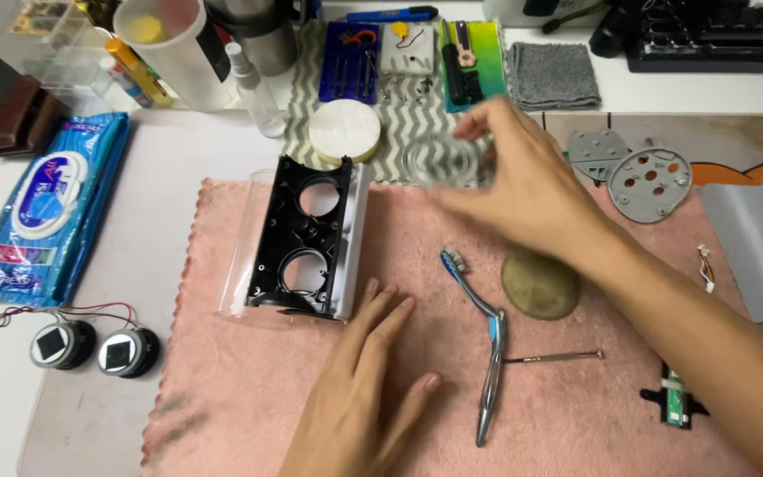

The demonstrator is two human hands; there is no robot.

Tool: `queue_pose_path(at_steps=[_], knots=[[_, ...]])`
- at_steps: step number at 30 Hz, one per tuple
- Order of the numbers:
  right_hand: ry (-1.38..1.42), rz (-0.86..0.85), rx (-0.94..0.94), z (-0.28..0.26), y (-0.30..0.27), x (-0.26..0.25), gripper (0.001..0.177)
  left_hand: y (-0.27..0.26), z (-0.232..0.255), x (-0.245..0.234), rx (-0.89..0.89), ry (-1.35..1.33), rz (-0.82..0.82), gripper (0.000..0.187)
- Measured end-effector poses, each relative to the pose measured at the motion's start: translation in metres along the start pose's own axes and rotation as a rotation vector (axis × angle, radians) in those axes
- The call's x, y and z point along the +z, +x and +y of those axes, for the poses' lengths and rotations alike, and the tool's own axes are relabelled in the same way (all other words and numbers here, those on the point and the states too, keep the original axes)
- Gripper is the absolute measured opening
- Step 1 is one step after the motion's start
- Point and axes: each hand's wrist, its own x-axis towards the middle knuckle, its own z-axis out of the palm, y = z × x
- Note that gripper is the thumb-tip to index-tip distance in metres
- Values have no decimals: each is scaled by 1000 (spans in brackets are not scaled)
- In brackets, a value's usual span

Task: The person cleans disassembled electronic device parts on a workbench. They wipe a clear cylindrical cover and a white housing with a round sponge, then scrub a black plastic frame and a metal ring using a toothbrush. They also use a small metal tool to scrape inside the black frame.

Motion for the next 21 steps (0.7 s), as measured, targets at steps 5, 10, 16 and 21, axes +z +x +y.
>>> queue_pose_path(at_steps=[5,10,16,21], knots=[[7,-112,55,-12,-87,-9,76,8,27,3,-308,-394,139,81],[192,-166,-229,0,-141,-4,71,13,16,39,-542,-1694,157,73],[-94,-146,-376,45,-134,-21,59,30,8,30,-767,-1977,74,68],[-310,-413,97,14,-112,-9,57,26,0,31,-732,-2085,9,70]])
